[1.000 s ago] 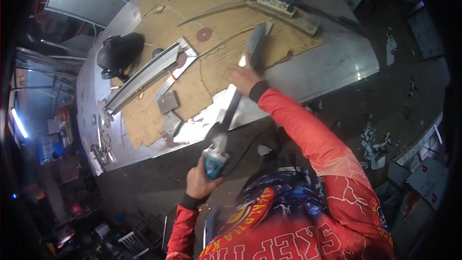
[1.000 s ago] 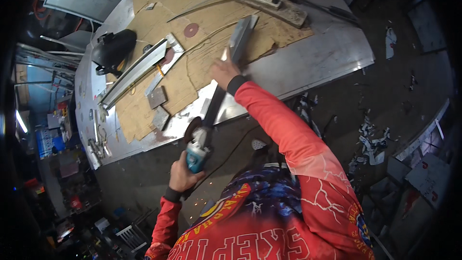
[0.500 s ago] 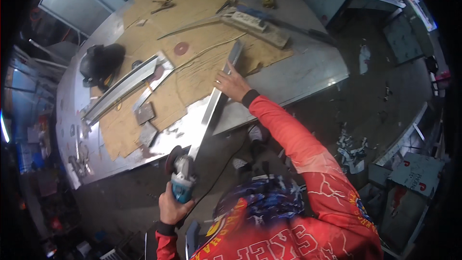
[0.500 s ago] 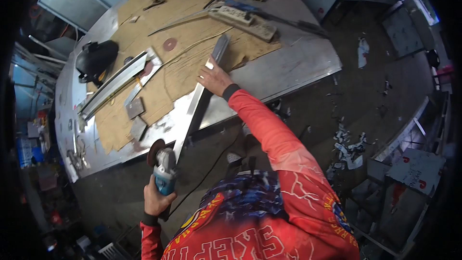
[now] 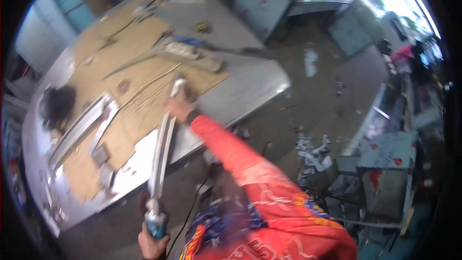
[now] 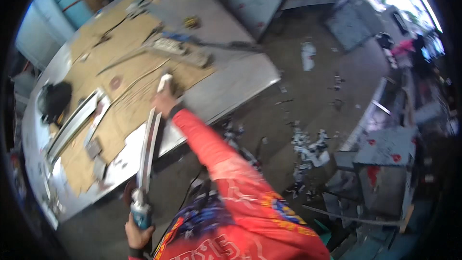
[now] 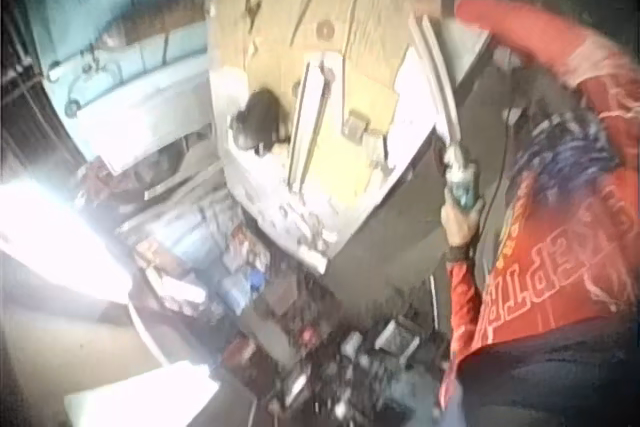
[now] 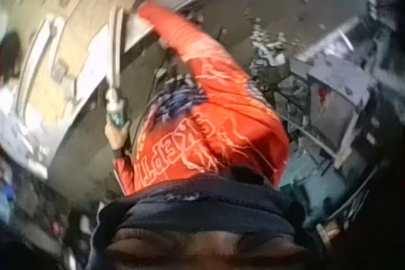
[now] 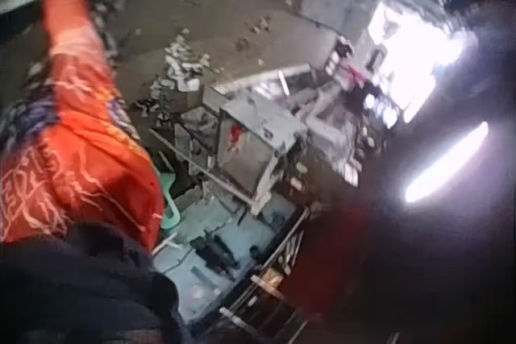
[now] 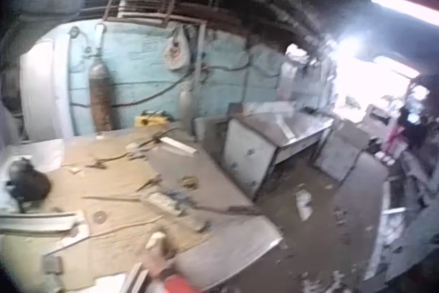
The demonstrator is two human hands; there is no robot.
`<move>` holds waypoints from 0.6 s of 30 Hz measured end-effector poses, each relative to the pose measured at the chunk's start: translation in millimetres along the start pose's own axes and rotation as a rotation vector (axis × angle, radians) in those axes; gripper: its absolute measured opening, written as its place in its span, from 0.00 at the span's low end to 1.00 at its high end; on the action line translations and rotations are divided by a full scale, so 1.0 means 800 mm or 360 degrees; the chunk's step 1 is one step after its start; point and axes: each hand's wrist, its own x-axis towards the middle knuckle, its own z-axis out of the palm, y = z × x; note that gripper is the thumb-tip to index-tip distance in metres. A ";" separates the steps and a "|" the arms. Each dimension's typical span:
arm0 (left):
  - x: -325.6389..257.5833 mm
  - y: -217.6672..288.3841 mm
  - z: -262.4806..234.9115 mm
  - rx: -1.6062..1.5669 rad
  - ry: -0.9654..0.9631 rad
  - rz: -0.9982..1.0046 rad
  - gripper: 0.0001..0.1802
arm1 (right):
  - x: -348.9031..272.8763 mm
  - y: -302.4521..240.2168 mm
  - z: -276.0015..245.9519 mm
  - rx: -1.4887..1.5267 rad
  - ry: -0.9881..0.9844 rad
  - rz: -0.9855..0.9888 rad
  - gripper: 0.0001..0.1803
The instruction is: The person uses an angle grinder to grind the edge of a metal trim on a metal workbench. They slide the metal piece along the table and pick it up.
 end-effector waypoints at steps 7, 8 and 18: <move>0.024 0.012 0.018 0.0231 -0.0132 0.0041 0.43 | -0.022 0.058 -0.043 -0.0134 -0.0175 -0.0135 0.15; 0.022 0.011 0.021 0.0246 -0.0138 -0.0014 0.42 | -0.017 0.051 -0.040 -0.0177 -0.0161 -0.0157 0.15; 0.040 0.023 0.030 0.0318 -0.0251 -0.0113 0.40 | -0.019 0.041 -0.039 -0.0164 -0.0050 -0.0128 0.14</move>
